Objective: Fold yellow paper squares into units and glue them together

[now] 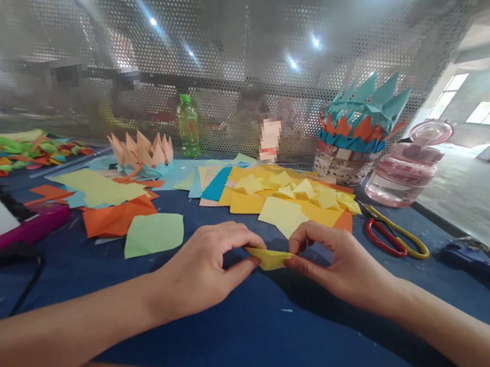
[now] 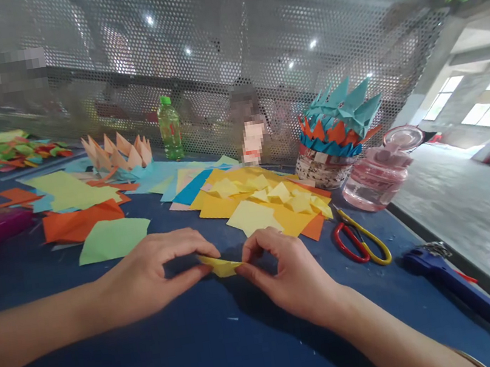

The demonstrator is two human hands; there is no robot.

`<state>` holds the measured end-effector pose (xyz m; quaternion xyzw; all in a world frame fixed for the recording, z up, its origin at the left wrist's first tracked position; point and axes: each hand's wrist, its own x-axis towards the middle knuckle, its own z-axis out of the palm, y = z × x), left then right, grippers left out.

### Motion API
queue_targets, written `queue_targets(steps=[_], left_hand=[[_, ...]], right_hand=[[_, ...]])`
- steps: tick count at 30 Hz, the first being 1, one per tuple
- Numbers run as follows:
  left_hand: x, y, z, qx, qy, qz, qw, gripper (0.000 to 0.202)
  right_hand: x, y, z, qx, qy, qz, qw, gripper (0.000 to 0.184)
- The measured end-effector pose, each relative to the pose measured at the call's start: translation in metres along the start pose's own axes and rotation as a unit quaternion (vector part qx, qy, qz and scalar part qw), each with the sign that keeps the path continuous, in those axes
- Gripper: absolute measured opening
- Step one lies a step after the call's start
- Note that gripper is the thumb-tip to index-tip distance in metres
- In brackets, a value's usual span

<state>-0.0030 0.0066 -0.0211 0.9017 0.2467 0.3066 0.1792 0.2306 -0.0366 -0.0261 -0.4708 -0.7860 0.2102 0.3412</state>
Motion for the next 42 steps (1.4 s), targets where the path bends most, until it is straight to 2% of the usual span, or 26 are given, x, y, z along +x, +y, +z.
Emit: queue_targets(steps=[7, 10, 14, 20, 23, 30, 34, 38, 42], left_hand=[[-0.004, 0.001, -0.002, 0.038, 0.017, 0.08, 0.996, 0.02], [-0.006, 0.002, -0.002, 0.052, 0.01, 0.086, 0.995, 0.025], [-0.008, 0.006, -0.002, 0.045, -0.024, 0.086, 0.995, 0.025], [-0.008, 0.008, -0.002, 0.073, -0.024, 0.132, 0.988, 0.007], [-0.009, 0.007, -0.002, 0.092, -0.031, 0.155, 0.983, 0.006], [-0.008, 0.011, -0.004, 0.12, -0.093, 0.148, 0.977, 0.011], [-0.008, 0.009, 0.0, 0.082, -0.099, 0.109, 0.986, 0.017], [-0.008, 0.004, 0.005, 0.043, -0.091, 0.062, 0.993, 0.025], [-0.007, 0.001, 0.009, 0.056, -0.057, 0.03, 0.996, 0.027]], right_hand=[[-0.001, 0.0, 0.0, -0.067, 0.035, -0.139, 0.987, 0.011], [-0.002, -0.001, 0.0, -0.087, 0.029, -0.155, 0.984, 0.011], [-0.003, -0.002, -0.001, -0.084, 0.017, -0.173, 0.981, 0.015], [-0.004, -0.001, 0.001, -0.064, -0.033, -0.2, 0.977, 0.022], [-0.004, -0.001, 0.002, -0.067, -0.054, -0.207, 0.975, 0.023], [-0.005, -0.009, -0.002, -0.102, -0.121, -0.146, 0.977, 0.017], [-0.004, -0.011, -0.002, -0.113, -0.148, -0.126, 0.974, 0.003], [-0.002, -0.008, 0.003, -0.099, -0.116, -0.101, 0.983, 0.02], [-0.001, -0.005, 0.011, -0.071, -0.075, -0.019, 0.994, 0.018]])
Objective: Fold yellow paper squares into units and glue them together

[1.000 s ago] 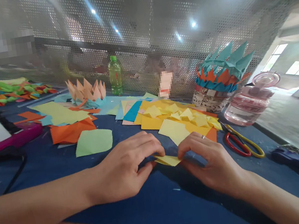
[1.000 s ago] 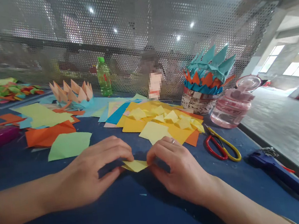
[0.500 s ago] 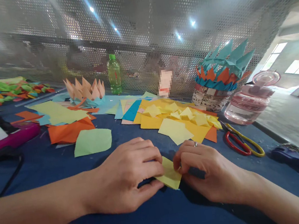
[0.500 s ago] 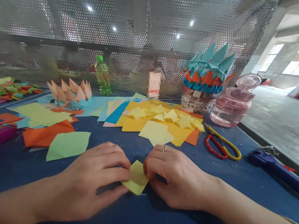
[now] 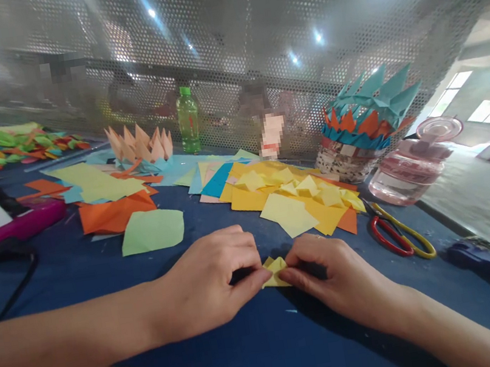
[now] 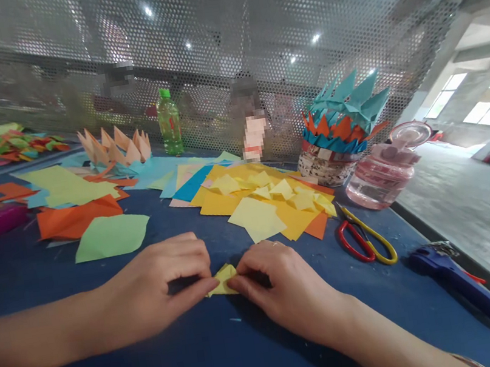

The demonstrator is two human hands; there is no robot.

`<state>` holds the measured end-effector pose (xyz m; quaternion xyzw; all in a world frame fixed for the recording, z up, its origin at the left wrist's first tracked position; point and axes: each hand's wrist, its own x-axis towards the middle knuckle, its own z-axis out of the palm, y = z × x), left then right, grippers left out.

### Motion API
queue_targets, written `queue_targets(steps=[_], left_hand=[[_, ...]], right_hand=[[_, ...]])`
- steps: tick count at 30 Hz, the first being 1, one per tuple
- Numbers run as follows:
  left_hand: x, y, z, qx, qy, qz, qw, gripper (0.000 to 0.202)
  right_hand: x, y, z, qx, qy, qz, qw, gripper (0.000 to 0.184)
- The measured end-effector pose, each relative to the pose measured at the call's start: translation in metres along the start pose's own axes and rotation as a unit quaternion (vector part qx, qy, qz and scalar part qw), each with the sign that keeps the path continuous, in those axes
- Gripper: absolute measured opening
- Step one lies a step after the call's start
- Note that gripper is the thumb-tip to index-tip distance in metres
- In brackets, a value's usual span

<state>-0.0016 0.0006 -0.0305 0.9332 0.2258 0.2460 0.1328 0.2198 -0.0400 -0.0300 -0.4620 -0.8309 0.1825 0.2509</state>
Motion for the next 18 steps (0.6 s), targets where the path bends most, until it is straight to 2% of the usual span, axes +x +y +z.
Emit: queue_targets(steps=[3, 5, 12, 18], left_hand=[[0.0012, 0.0002, 0.0016, 0.034, 0.002, -0.023, 0.999, 0.023], [0.0015, 0.0005, 0.0024, 0.045, -0.001, -0.034, 0.998, 0.021], [0.0014, 0.0024, 0.0032, 0.069, -0.008, -0.053, 0.996, 0.021], [0.0014, 0.0034, 0.0026, 0.079, -0.017, -0.07, 0.994, 0.017]], right_hand=[[0.0024, -0.0009, 0.004, 0.024, 0.004, 0.061, 0.998, 0.01], [0.004, -0.0016, 0.0052, 0.034, 0.002, 0.078, 0.996, 0.009], [0.0071, 0.001, 0.0082, 0.023, 0.012, 0.094, 0.995, 0.006], [0.0066, 0.0039, 0.0084, 0.006, 0.008, 0.06, 0.998, 0.014]])
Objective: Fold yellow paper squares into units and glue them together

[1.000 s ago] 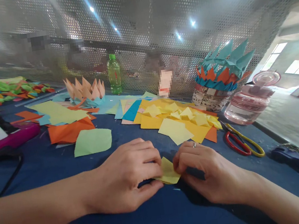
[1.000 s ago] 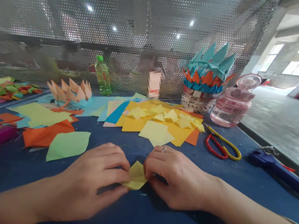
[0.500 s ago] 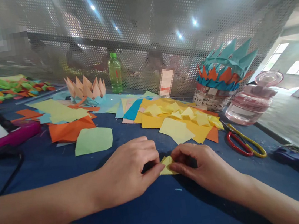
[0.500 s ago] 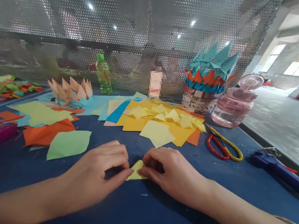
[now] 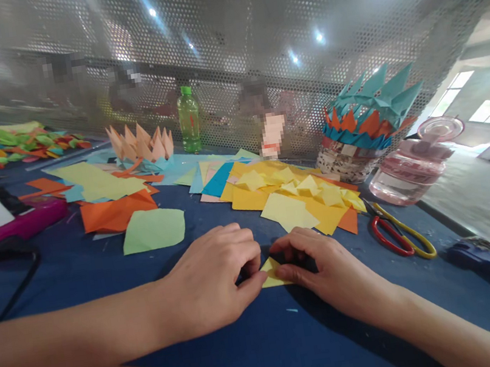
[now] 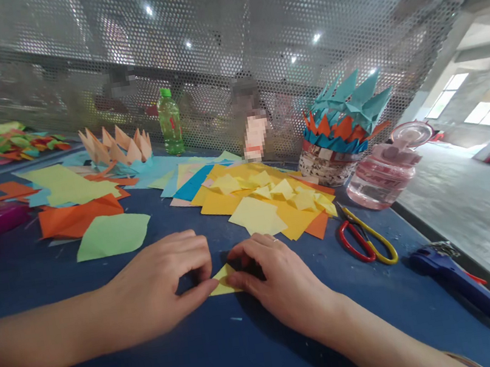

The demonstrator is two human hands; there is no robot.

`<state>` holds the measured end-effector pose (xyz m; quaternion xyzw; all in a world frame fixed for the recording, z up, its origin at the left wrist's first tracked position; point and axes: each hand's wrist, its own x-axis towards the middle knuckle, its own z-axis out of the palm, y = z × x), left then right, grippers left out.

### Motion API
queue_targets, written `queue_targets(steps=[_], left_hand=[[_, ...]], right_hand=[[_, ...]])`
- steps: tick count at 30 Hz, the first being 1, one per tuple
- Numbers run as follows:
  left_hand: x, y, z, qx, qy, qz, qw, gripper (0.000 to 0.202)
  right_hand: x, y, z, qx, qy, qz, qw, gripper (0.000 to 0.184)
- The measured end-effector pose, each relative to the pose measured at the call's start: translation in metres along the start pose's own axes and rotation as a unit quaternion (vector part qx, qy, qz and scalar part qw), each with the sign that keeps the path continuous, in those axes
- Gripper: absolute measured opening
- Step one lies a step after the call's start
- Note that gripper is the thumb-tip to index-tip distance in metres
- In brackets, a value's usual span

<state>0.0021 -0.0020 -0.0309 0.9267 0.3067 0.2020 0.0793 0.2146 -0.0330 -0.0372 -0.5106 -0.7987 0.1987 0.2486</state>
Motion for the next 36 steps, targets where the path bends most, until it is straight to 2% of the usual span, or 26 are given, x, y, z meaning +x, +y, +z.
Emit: queue_targets(steps=[12, 20, 27, 30, 36], left_hand=[[-0.001, -0.002, 0.001, -0.008, -0.006, -0.001, 1.0, 0.013], [0.001, -0.003, 0.002, -0.009, -0.007, 0.003, 1.0, 0.014], [-0.001, -0.004, 0.0, -0.027, -0.022, 0.002, 0.999, 0.011], [-0.001, -0.003, -0.003, -0.044, -0.022, 0.026, 0.998, 0.007], [-0.003, -0.005, -0.009, -0.077, -0.034, 0.087, 0.993, 0.025]], right_hand=[[-0.002, 0.0, -0.004, -0.017, -0.008, -0.011, 1.0, 0.012], [-0.002, -0.001, -0.002, -0.064, -0.021, -0.017, 0.998, 0.01], [-0.002, -0.001, -0.005, -0.05, -0.041, -0.018, 0.998, 0.009], [-0.003, -0.001, -0.006, -0.042, -0.047, -0.013, 0.998, 0.008], [-0.004, 0.003, -0.006, -0.02, -0.041, -0.025, 0.999, 0.014]])
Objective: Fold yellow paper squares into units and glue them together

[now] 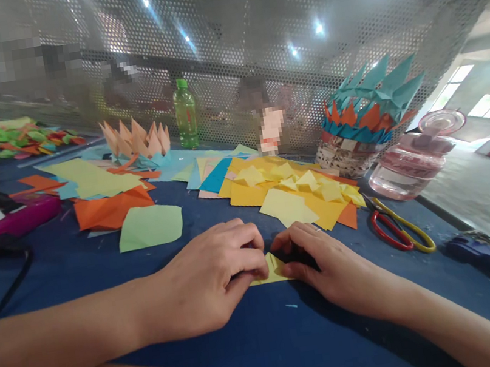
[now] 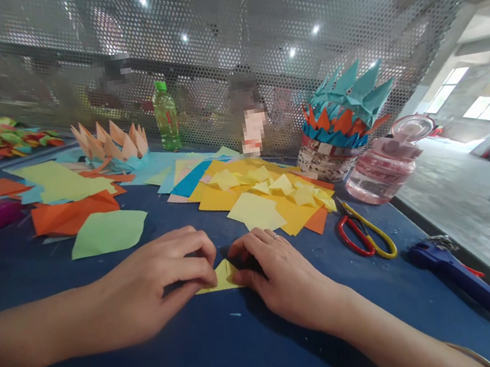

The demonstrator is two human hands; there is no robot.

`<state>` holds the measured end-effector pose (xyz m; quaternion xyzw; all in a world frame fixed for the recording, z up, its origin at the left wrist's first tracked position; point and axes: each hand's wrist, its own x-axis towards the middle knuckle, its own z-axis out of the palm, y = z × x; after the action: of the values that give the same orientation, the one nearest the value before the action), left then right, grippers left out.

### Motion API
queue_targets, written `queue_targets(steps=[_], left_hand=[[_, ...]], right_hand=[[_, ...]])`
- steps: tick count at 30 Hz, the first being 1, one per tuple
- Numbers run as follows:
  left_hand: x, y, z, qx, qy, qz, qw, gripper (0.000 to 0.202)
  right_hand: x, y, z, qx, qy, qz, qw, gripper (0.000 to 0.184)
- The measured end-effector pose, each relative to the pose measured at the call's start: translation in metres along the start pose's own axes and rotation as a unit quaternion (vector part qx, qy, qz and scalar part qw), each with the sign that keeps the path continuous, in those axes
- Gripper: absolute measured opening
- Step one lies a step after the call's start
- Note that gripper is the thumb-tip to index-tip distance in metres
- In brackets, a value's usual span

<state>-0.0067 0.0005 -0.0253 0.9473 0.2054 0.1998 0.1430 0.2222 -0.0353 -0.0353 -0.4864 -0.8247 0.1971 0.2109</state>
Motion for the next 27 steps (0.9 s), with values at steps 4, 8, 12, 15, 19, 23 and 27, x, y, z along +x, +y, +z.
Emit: queue_targets(steps=[4, 8, 12, 15, 19, 23, 27], left_hand=[[-0.002, -0.006, -0.004, 0.013, -0.013, 0.065, 0.998, 0.031], [-0.002, -0.008, -0.009, 0.054, -0.049, 0.138, 0.988, 0.035], [-0.003, -0.008, -0.01, 0.061, -0.054, 0.164, 0.983, 0.033], [-0.005, -0.008, -0.007, 0.036, -0.034, 0.161, 0.986, 0.031], [-0.004, -0.006, -0.004, 0.001, 0.001, 0.144, 0.99, 0.029], [0.0, -0.001, -0.005, -0.01, 0.01, 0.12, 0.993, 0.028], [0.003, 0.004, -0.005, -0.029, 0.02, 0.107, 0.994, 0.027]], right_hand=[[0.0, 0.0, 0.0, 0.01, 0.002, 0.006, 1.0, 0.017], [0.001, -0.001, -0.001, 0.018, 0.005, -0.001, 1.0, 0.019], [-0.001, 0.001, 0.0, 0.019, 0.006, -0.015, 1.0, 0.025], [-0.001, 0.002, 0.0, 0.012, -0.012, -0.03, 0.999, 0.033], [0.001, 0.0, -0.002, 0.009, -0.023, -0.046, 0.999, 0.035], [0.002, 0.0, -0.002, 0.021, -0.022, -0.052, 0.998, 0.031], [0.002, 0.001, 0.0, 0.047, 0.005, -0.035, 0.998, 0.028]])
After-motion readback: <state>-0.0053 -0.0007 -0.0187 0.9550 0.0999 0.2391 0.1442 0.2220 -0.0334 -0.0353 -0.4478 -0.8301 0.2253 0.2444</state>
